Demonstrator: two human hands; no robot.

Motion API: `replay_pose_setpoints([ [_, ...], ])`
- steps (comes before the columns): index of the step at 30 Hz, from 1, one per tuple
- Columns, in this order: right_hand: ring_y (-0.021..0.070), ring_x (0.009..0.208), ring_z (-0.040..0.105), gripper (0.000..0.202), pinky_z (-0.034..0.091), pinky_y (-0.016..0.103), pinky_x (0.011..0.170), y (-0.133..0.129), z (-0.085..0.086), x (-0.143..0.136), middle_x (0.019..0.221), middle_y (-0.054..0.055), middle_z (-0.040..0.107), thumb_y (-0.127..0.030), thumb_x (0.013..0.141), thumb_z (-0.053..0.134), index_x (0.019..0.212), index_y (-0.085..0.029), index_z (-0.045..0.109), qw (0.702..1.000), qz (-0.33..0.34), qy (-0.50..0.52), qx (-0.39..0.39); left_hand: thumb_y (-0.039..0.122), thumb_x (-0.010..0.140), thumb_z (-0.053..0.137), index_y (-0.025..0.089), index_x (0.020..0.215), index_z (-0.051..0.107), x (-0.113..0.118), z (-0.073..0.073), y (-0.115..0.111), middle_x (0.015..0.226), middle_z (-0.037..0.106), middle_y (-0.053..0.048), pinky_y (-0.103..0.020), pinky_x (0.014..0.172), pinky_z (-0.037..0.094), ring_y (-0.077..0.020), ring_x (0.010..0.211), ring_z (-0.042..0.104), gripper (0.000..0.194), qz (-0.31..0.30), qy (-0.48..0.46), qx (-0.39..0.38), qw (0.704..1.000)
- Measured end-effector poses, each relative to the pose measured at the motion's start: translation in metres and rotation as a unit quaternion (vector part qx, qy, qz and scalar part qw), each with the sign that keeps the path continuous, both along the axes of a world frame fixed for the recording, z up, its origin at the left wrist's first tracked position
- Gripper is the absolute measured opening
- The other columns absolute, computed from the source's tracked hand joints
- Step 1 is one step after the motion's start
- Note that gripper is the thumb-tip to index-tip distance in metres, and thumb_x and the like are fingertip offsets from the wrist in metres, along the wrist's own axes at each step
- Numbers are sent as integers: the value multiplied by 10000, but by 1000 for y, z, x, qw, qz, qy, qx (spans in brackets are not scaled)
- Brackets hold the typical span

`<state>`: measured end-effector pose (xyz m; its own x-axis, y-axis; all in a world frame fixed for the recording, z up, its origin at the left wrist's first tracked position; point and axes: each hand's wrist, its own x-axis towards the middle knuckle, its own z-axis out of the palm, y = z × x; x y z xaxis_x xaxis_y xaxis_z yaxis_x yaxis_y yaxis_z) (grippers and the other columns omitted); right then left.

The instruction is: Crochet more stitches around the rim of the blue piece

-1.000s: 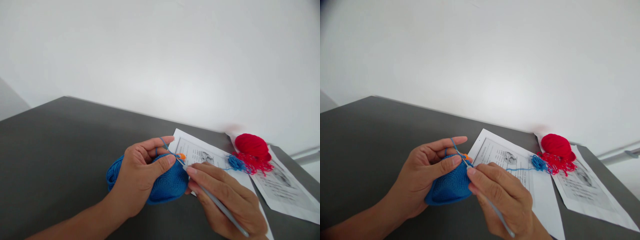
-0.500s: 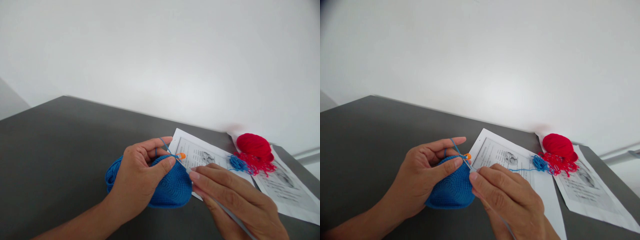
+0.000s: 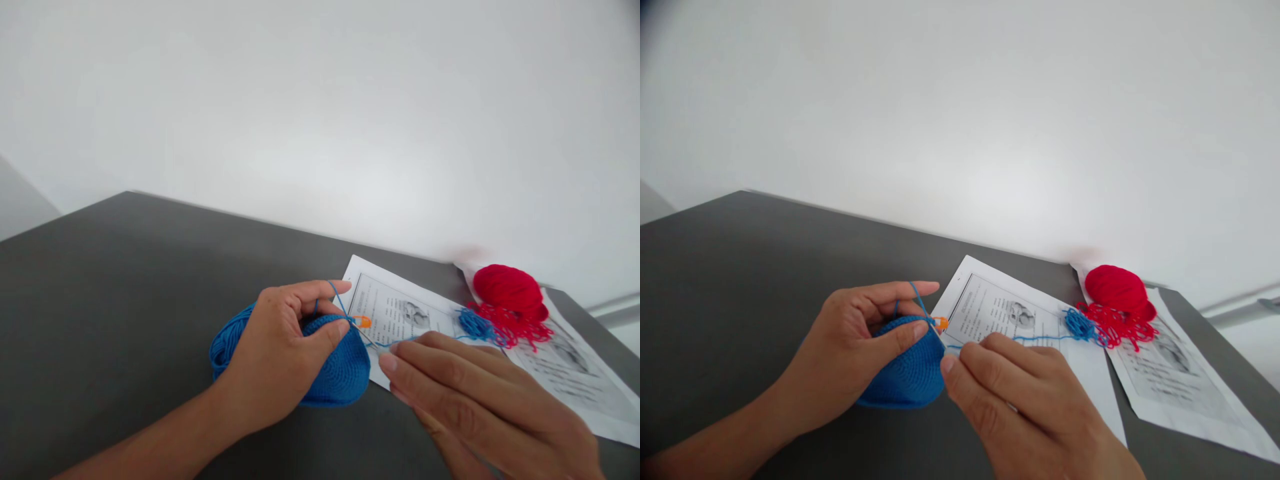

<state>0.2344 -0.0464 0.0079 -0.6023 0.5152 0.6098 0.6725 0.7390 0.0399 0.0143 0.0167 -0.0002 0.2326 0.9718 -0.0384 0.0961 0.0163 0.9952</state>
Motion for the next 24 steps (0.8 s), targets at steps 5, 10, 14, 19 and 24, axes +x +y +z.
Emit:
replay_pose_setpoints([
  [5, 165, 967, 793, 198, 644, 210, 831, 6, 10, 7, 1048, 69, 825, -148, 1020, 620, 1173, -186, 740, 997, 20, 22, -72, 165, 814, 717, 181, 807, 806, -4, 1, 2, 803, 801, -12, -311, 842, 559, -201, 802, 742, 91, -51, 27, 42, 997],
  [10, 181, 710, 793, 200, 648, 220, 569, 9, 4, 7, 863, 38, 814, -129, 951, 686, 1075, -246, 792, 968, 4, 212, -137, 190, 822, 744, 205, 782, 819, -5, 1, 2, 847, 838, -33, -326, 829, 562, -228, 813, 763, 86, -65, 11, 32, 997],
  [14, 148, 458, 696, 241, 561, 225, 403, 16, -6, 4, 744, 26, 781, -126, 947, 708, 1108, -265, 823, 887, 60, 364, -277, 194, 796, 781, 191, 835, 858, -5, 2, 3, 807, 832, -37, -294, 745, 549, -201, 727, 731, 86, -56, -10, 32, 998],
  [19, 100, 371, 623, 118, 484, 139, 306, 27, -22, -11, 709, 34, 771, -259, 945, 739, 979, -202, 837, 655, 100, 599, -449, 202, 801, 791, 177, 1111, 858, -3, 0, 2, 786, 819, -33, -276, 701, 539, -191, 713, 712, 318, -48, -25, 24, 998],
  [24, 61, 392, 601, 125, 465, 81, 319, 26, -36, -44, 708, 10, 760, -267, 956, 721, 982, -205, 826, 547, 119, 689, -460, 207, 811, 788, 158, 1177, 823, 2, -3, -2, 811, 817, -18, -273, 767, 562, -192, 778, 744, 371, -17, -37, -2, 999],
])
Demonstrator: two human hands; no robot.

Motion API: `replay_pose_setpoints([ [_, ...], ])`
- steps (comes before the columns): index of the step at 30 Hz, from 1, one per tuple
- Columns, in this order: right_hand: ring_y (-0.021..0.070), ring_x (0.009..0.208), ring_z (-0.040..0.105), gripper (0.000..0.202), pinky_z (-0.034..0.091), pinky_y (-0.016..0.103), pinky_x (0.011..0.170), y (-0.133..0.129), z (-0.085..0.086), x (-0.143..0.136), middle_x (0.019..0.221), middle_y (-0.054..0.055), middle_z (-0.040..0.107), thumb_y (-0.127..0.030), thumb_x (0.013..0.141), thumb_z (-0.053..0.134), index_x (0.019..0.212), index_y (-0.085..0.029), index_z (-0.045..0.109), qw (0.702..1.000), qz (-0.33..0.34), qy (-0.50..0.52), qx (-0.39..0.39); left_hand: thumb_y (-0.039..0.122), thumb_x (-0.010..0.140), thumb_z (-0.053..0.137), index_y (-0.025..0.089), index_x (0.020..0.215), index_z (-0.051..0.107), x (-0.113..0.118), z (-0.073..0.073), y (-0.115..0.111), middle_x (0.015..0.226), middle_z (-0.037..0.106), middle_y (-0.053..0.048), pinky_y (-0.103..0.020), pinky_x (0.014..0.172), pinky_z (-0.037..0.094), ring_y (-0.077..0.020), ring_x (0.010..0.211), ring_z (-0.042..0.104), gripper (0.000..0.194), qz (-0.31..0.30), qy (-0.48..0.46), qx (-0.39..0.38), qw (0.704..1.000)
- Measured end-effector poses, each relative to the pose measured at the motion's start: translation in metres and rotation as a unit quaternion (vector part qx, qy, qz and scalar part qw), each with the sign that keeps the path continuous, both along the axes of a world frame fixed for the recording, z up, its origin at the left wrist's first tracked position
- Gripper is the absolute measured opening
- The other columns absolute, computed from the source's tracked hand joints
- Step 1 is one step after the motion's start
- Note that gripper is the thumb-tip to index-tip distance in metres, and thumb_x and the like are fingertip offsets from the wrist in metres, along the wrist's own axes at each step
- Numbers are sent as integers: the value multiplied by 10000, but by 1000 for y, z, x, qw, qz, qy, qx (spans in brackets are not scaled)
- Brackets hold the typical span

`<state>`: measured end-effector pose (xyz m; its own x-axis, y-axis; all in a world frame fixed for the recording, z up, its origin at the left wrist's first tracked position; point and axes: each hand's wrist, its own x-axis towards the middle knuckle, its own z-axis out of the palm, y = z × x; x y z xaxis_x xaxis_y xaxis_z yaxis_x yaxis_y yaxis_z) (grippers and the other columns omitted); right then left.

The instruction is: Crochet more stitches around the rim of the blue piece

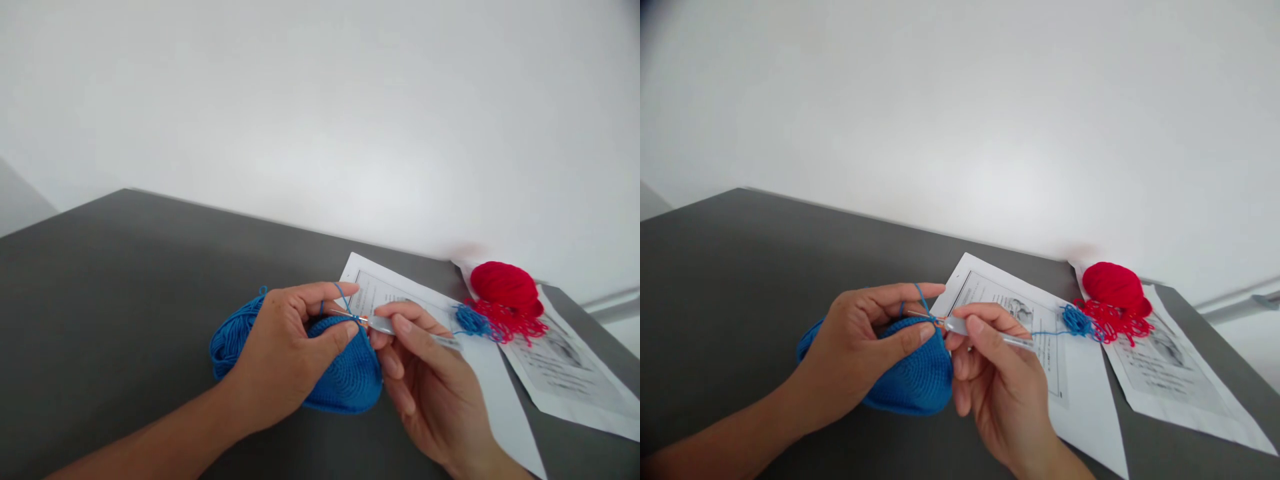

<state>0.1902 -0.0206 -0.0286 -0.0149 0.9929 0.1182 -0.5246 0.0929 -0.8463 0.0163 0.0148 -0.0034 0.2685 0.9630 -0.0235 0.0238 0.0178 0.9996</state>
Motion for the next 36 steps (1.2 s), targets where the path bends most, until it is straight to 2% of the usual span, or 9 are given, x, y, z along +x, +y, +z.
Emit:
replay_pose_setpoints([
  [5, 104, 465, 702, 161, 582, 152, 451, -10, -8, -14, 728, 14, 772, -217, 978, 700, 1078, -230, 825, 987, -89, -110, 82, 229, 823, 793, 151, 1203, 804, 5, -6, -4, 829, 839, -13, -276, 782, 573, -195, 787, 767, 387, 48, 13, -1, 999],
  [8, 104, 488, 712, 177, 616, 198, 524, -14, -9, -17, 787, 11, 770, -181, 992, 677, 1092, -239, 811, 959, -152, -204, 126, 231, 821, 809, 161, 1154, 813, 7, -6, -6, 821, 843, -9, -276, 816, 577, -195, 797, 777, 341, 64, 8, 3, 998],
  [11, 110, 504, 710, 221, 621, 234, 510, -16, -10, -19, 820, 5, 733, -138, 1008, 623, 1116, -236, 790, 927, -183, -272, 185, 199, 799, 821, 164, 1087, 822, 10, -4, -7, 808, 836, -9, -248, 760, 579, -184, 788, 773, 290, 77, -40, -12, 996],
  [15, 109, 615, 728, 356, 639, 242, 555, -17, -12, -20, 970, 44, 715, -28, 984, 577, 1230, -229, 739, 858, -208, -386, 267, 171, 765, 847, 146, 1060, 824, 12, -5, -8, 779, 812, -22, -224, 606, 568, -155, 670, 717, 297, 81, -114, -67, 988],
  [19, 107, 778, 755, 538, 666, 210, 689, -21, -11, -15, 1112, 79, 678, 77, 922, 573, 1379, -195, 660, 777, -192, -489, 346, 226, 706, 934, 138, 1179, 788, 11, -8, -8, 765, 771, -25, -250, 466, 552, -142, 546, 639, 503, 29, -260, -179, 948],
  [22, 121, 827, 745, 584, 664, 218, 708, -22, -8, -8, 1118, 83, 662, 93, 906, 567, 1416, -182, 643, 735, -196, -517, 393, 226, 695, 959, 136, 1108, 819, 6, -5, -6, 752, 752, -33, -246, 464, 551, -135, 548, 635, 445, -20, -304, -208, 929],
  [25, 127, 791, 740, 609, 672, 250, 687, -18, -3, 2, 1111, 78, 675, 77, 922, 562, 1450, -217, 627, 737, -163, -510, 413, 209, 702, 958, 141, 1043, 846, 3, -1, -4, 750, 751, -36, -246, 507, 569, -141, 574, 664, 365, -36, -305, -202, 930],
  [31, 156, 736, 768, 574, 689, 297, 635, -11, 0, 13, 1117, 89, 726, 21, 944, 583, 1449, -242, 649, 800, -114, -444, 387, 164, 674, 972, 176, 990, 867, 3, 0, 0, 852, 811, -57, -238, 666, 599, -153, 714, 730, 334, 24, -269, -172, 947],
  [36, 159, 731, 777, 539, 688, 302, 635, -9, 3, 17, 1107, 90, 733, 18, 951, 595, 1417, -241, 678, 823, -95, -418, 373, 180, 678, 971, 179, 932, 873, -1, -2, 3, 781, 798, -43, -221, 655, 580, -139, 682, 718, 273, -10, -245, -162, 956],
])
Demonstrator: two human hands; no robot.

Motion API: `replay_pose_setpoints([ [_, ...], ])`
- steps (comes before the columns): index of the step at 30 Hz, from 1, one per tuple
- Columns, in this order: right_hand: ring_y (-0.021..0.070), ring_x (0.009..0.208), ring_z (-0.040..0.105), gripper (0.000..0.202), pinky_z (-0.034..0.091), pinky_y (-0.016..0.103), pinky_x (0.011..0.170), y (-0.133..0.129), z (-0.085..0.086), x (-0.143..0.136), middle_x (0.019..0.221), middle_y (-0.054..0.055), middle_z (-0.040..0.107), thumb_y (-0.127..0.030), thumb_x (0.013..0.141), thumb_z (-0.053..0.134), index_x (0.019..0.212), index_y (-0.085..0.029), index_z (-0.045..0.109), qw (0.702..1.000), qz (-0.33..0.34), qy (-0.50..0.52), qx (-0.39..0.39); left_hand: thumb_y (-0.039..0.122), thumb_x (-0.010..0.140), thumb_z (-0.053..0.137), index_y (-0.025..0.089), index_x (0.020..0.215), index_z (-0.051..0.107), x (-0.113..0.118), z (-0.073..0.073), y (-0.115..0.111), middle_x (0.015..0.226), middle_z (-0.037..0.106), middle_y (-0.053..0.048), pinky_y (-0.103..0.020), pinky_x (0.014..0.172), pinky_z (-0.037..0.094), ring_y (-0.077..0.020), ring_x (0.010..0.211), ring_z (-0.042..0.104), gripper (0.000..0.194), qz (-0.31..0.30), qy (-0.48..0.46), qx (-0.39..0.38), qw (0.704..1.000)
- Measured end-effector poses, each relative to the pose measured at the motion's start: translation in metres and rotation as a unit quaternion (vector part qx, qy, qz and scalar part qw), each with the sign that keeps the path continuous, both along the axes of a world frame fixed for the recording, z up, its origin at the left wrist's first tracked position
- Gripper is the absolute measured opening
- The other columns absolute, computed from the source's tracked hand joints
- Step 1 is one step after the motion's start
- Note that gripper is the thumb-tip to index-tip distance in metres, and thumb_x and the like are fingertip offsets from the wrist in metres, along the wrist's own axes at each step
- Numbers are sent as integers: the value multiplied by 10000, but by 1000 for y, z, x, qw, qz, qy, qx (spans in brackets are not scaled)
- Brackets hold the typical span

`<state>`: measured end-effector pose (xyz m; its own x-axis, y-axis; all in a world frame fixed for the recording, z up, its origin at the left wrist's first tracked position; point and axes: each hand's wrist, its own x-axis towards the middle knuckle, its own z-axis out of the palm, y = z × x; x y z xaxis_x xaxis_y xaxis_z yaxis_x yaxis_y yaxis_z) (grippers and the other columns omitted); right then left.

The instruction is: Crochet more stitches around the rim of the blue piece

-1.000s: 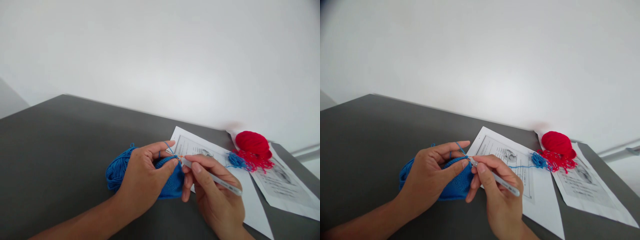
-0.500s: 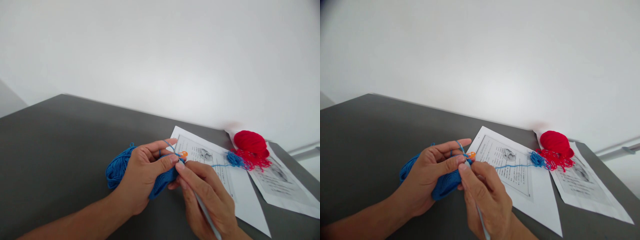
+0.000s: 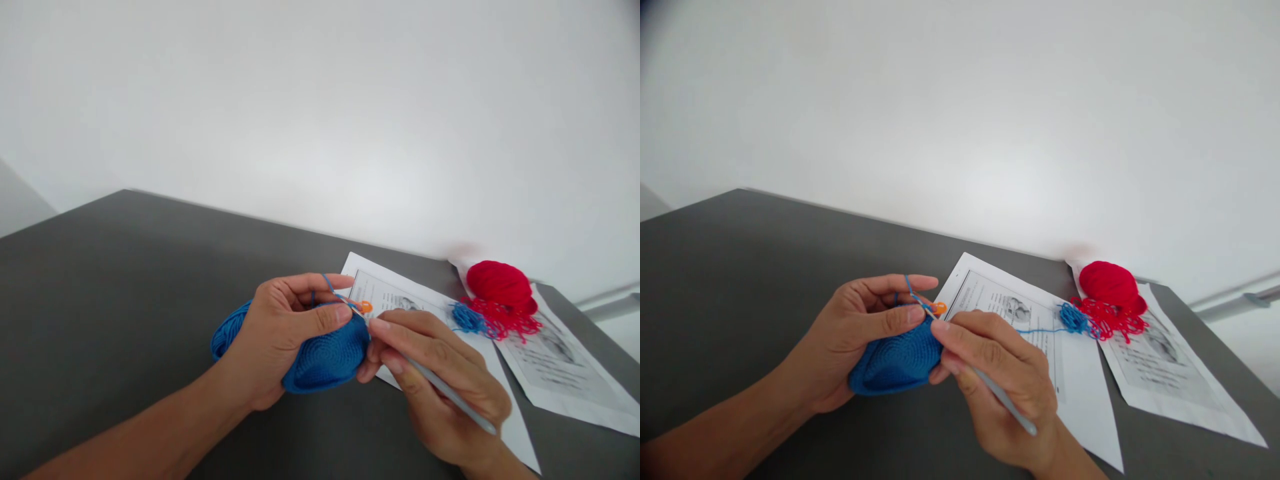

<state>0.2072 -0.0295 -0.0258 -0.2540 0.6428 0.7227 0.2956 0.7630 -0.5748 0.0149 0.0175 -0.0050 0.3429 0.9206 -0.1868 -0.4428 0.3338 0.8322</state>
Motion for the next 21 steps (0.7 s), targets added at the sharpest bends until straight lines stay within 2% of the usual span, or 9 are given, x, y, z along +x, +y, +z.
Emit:
replay_pose_setpoints([
  [9, 170, 742, 787, 537, 696, 291, 650, 1, 15, 20, 1090, 89, 767, 22, 923, 641, 1383, -248, 706, 998, 20, -57, -2, 183, 642, 991, 156, 963, 868, -10, 6, 8, 719, 743, -8, -168, 593, 517, -101, 627, 680, 345, -60, 46, -16, 997],
  [15, 202, 797, 807, 528, 707, 302, 681, 0, 20, 31, 1075, 92, 792, 16, 912, 648, 1373, -233, 720, 996, 23, -90, -6, 163, 712, 942, 147, 940, 859, -14, 6, 8, 852, 842, -100, -186, 620, 537, -134, 672, 726, 243, -91, 75, -16, 993],
  [18, 213, 822, 811, 487, 702, 299, 669, 0, 25, 33, 1034, 92, 810, -26, 935, 661, 1367, -241, 726, 995, 24, -92, -8, 173, 701, 952, 154, 875, 860, -16, 6, 11, 826, 842, -81, -169, 603, 519, -111, 648, 703, 197, -105, 88, -3, 991],
  [21, 197, 830, 807, 416, 689, 263, 685, 0, 28, 33, 1010, 87, 818, -86, 952, 686, 1331, -243, 755, 996, 23, -86, -14, 207, 656, 988, 160, 856, 866, -19, 6, 13, 808, 827, -40, -143, 583, 489, -81, 638, 666, 239, -120, 109, 8, 987],
])
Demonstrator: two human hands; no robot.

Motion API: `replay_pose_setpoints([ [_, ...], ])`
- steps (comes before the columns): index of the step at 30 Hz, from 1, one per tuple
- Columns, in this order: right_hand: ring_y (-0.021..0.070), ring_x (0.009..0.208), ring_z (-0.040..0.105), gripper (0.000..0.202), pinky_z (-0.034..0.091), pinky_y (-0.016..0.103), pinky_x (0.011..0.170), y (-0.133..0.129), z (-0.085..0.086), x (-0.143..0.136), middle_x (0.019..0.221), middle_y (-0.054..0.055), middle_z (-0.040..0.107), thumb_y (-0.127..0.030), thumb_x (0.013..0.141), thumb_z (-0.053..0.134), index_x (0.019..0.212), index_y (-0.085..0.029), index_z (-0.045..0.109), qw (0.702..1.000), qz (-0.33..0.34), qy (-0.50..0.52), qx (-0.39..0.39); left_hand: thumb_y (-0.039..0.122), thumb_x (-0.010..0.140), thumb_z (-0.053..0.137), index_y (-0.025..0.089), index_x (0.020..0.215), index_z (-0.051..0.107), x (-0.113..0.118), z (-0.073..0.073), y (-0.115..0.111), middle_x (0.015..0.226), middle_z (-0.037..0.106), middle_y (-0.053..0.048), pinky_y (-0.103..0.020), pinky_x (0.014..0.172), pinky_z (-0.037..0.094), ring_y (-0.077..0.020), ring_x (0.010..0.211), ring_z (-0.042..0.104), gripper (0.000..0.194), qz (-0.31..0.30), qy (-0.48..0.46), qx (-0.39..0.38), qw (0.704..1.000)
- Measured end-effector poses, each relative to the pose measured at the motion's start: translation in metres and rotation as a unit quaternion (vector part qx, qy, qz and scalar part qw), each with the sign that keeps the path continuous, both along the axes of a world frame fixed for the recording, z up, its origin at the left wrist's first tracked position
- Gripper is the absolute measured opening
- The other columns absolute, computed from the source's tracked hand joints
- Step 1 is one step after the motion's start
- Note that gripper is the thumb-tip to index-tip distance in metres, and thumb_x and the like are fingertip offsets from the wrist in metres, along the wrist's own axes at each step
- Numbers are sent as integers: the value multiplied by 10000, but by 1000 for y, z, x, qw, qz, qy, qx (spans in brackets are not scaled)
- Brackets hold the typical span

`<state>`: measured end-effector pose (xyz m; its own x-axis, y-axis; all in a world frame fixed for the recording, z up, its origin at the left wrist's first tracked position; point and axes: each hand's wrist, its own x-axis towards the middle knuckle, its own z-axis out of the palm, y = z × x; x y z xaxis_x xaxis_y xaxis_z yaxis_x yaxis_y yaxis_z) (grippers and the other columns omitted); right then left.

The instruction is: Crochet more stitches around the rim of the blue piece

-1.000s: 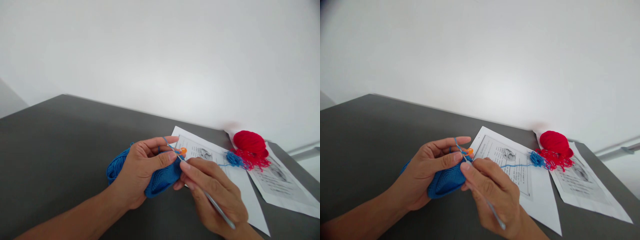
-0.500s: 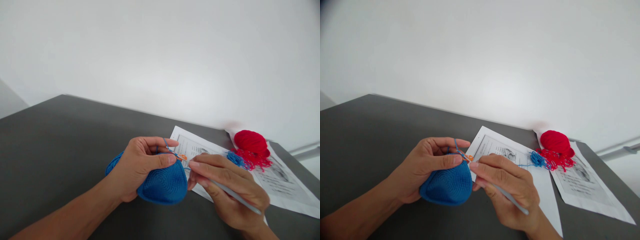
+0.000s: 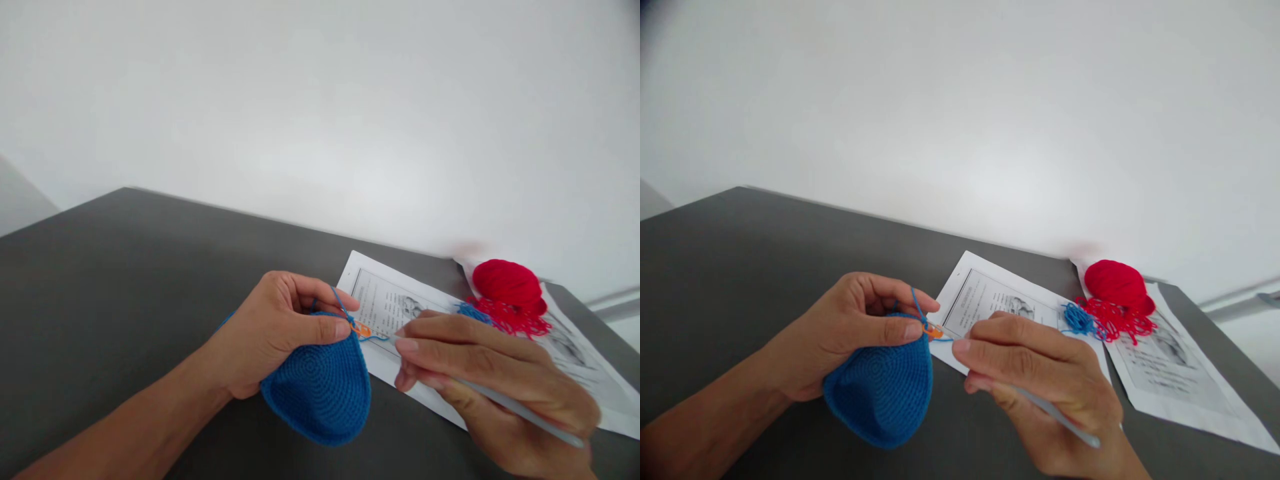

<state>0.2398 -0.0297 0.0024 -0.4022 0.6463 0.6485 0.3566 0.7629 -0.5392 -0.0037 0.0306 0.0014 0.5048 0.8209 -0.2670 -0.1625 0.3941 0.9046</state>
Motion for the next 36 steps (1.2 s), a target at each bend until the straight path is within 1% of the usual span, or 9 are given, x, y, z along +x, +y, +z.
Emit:
replay_pose_setpoints([
  [4, 161, 826, 806, 369, 671, 192, 736, -2, 4, 3, 1020, 83, 821, -68, 933, 710, 1261, -215, 794, 1000, 3, -26, -10, 179, 698, 951, 173, 885, 875, 0, -1, 2, 798, 807, -11, -137, 602, 478, -74, 670, 656, 202, -24, 23, 14, 999],
  [7, 168, 828, 811, 357, 676, 196, 748, -3, 8, 8, 1065, 95, 821, -63, 925, 719, 1242, -205, 803, 999, 6, -37, -29, 164, 721, 917, 174, 859, 870, 1, -1, 3, 791, 809, -25, -152, 617, 479, -88, 685, 658, 146, -45, 31, 16, 998],
  [12, 169, 675, 782, 338, 664, 238, 610, -2, 13, 7, 873, 54, 801, -136, 967, 705, 1268, -265, 790, 995, 30, 15, -96, 212, 703, 917, 159, 725, 839, 1, 2, 5, 821, 806, -57, -179, 610, 460, -108, 694, 648, 97, -71, 55, 26, 996],
  [18, 147, 564, 750, 254, 658, 249, 567, -1, 9, 3, 864, 50, 785, -185, 981, 717, 1197, -272, 819, 989, 22, 68, -131, 274, 657, 953, 171, 738, 840, -1, 1, 4, 888, 817, -71, -208, 622, 453, -124, 703, 646, 173, -69, 64, 24, 995],
  [23, 188, 741, 810, 404, 684, 225, 637, -3, 14, 13, 1036, 91, 817, -109, 951, 713, 1308, -285, 779, 994, 41, -8, -103, 247, 682, 917, 157, 733, 832, -1, 1, 5, 818, 791, -56, -205, 612, 433, -111, 673, 617, 134, -76, 78, 29, 994],
  [27, 250, 931, 837, 395, 691, 205, 724, -3, 23, 18, 1106, 109, 834, -96, 926, 712, 1277, -254, 799, 994, 34, -83, -65, 211, 697, 903, 143, 753, 839, -1, 2, 7, 839, 797, -49, -192, 610, 427, -96, 680, 602, 108, -87, 73, 32, 993],
  [29, 246, 923, 839, 389, 689, 201, 732, -2, 25, 17, 1084, 95, 842, -93, 917, 724, 1254, -266, 810, 992, 38, -96, -66, 216, 689, 916, 144, 756, 840, -2, 1, 7, 873, 809, -51, -196, 618, 437, -99, 689, 616, 125, -93, 68, 25, 993],
  [32, 224, 864, 833, 381, 688, 214, 713, -2, 26, 13, 1053, 81, 842, -117, 923, 743, 1256, -292, 807, 995, 28, -47, -85, 225, 688, 929, 150, 743, 832, -3, 0, 7, 922, 827, -59, -208, 646, 460, -116, 723, 654, 134, -104, 58, 12, 993],
  [36, 178, 661, 781, 252, 661, 240, 638, -1, 23, 8, 813, 54, 812, -207, 961, 751, 1190, -279, 827, 989, 27, 30, -144, 197, 712, 919, 155, 759, 837, -3, 0, 8, 937, 829, -49, -189, 600, 427, -86, 684, 623, 104, -118, 49, 10, 992],
])
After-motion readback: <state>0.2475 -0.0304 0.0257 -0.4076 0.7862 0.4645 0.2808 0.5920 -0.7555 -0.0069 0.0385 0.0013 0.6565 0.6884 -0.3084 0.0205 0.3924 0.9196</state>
